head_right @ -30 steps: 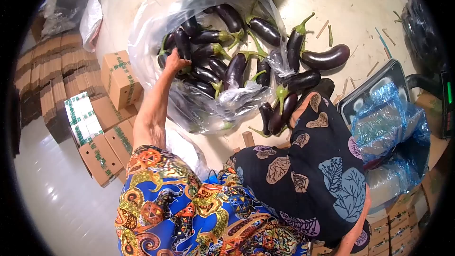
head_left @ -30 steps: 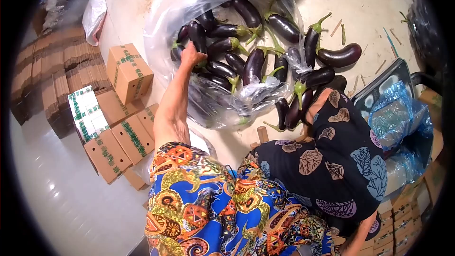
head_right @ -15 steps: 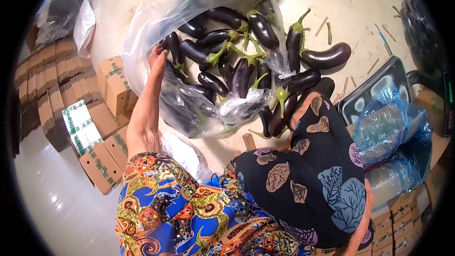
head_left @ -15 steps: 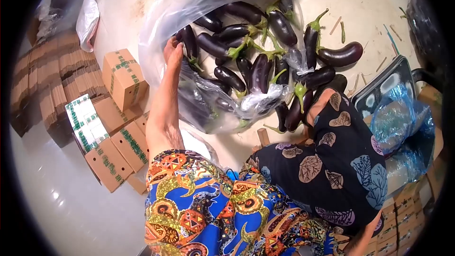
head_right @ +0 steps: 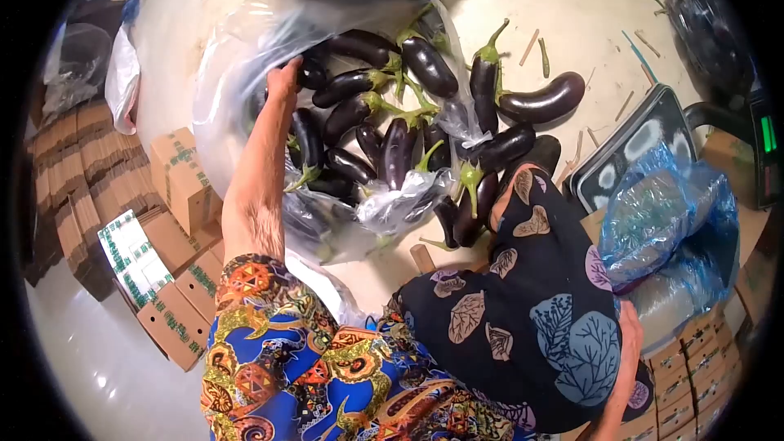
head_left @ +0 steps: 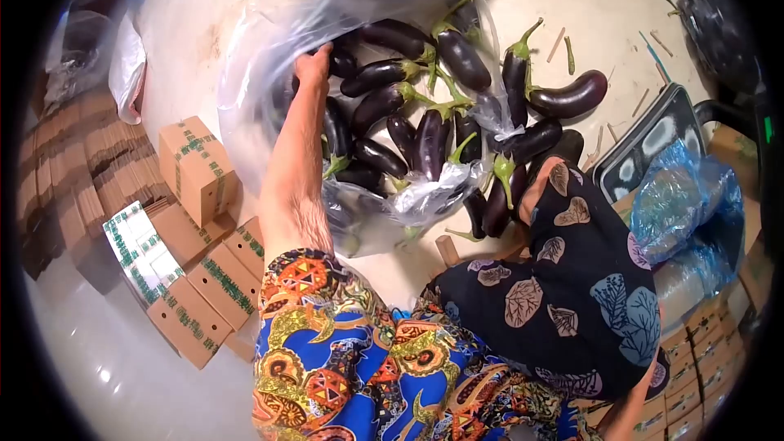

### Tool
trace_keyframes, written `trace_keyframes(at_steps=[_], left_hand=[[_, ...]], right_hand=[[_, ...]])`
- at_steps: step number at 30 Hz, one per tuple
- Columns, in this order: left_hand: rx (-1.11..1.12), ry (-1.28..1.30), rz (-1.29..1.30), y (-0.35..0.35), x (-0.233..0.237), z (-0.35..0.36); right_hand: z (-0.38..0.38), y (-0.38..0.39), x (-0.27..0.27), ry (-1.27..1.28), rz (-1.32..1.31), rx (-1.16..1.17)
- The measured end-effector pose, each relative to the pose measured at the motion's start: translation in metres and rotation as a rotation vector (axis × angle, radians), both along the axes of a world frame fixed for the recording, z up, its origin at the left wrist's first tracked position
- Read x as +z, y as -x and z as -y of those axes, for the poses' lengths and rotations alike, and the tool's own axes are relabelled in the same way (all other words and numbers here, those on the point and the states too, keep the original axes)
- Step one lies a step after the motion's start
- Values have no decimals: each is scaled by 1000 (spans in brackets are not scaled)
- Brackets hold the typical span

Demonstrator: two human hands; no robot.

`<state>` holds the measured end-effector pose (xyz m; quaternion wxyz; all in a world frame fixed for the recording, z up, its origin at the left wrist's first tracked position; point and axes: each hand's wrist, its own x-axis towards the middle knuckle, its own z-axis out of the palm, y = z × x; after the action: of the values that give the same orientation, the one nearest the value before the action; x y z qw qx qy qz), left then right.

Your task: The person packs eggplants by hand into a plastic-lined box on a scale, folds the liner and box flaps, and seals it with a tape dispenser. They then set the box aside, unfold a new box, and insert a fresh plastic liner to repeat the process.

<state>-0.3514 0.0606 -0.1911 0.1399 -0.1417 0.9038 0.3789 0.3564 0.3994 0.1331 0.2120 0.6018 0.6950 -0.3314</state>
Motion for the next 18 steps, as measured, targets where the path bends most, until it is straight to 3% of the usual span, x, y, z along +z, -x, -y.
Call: trace_keyframes(at_steps=[1, 3, 4, 5, 6, 9, 10, 11, 13, 16, 18], left_hand=[[-71, 161, -17, -7, 8, -9], [-48, -311, 175, -21, 27, -9], [-35, -431, 418, -20, 31, 4], [-3, -571, 512, -45, 66, -3], [63, -813, 590, -61, 61, 8], [15, -909, 906, -108, 85, 40], [250, -935, 917, -135, 103, 26], [317, -1076, 967, -154, 104, 25], [243, -1502, 1304, -181, 112, 21], [331, -1636, 1388, -222, 132, -4], [205, -1623, 1372, -243, 145, -17]], right_hand=[[-3, 7, -2, 15, -32, 6], [-7, 30, -16, 50, -112, 7], [-8, 40, -20, 65, -154, 14], [-11, 51, -23, 81, -188, 29], [-11, 61, -24, 96, -211, 52], [-12, 94, -13, 105, -159, 158], [-13, 108, -8, 115, -152, 265], [-13, 113, -4, 126, -144, 372], [-6, 117, -1, 142, -235, 217], [-18, 137, 22, 158, -386, 491], [-22, 137, 31, 245, -319, 317]])
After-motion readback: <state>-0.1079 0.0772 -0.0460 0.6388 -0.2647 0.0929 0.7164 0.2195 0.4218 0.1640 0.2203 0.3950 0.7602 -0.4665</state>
